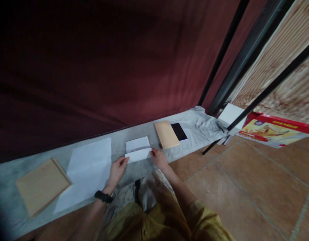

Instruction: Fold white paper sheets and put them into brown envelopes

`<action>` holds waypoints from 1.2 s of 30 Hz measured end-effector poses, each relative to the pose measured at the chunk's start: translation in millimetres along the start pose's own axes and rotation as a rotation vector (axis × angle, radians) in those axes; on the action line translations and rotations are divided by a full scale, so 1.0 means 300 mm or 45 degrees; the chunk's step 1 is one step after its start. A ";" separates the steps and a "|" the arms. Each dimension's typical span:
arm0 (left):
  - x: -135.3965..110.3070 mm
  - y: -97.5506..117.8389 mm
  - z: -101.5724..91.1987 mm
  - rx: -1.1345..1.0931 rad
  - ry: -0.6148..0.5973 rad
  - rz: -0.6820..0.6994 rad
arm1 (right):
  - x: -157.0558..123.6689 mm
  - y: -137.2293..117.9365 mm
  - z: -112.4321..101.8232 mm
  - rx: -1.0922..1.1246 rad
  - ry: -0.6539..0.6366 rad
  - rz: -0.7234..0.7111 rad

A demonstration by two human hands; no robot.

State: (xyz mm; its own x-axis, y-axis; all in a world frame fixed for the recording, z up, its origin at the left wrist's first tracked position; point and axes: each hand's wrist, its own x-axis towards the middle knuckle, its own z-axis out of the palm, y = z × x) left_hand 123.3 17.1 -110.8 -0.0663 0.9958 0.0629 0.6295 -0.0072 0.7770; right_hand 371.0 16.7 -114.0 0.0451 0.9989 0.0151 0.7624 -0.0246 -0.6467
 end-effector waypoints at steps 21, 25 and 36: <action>0.094 0.021 0.016 0.191 -0.088 -0.129 | 0.096 -0.115 -0.004 -0.552 -0.120 0.224; 0.113 0.024 0.011 0.245 -0.123 -0.217 | 0.111 -0.117 0.009 -0.568 -0.104 0.228; 0.131 0.118 0.023 0.745 -0.119 -0.298 | 0.152 -0.125 0.029 -0.628 -0.057 0.266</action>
State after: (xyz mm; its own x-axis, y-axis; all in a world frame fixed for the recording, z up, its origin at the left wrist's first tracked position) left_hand 148.4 56.5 -85.2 -0.2018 0.9690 -0.1425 0.9271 0.2359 0.2912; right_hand 338.9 63.6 -95.5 0.2087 0.9712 -0.1151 0.9535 -0.2283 -0.1969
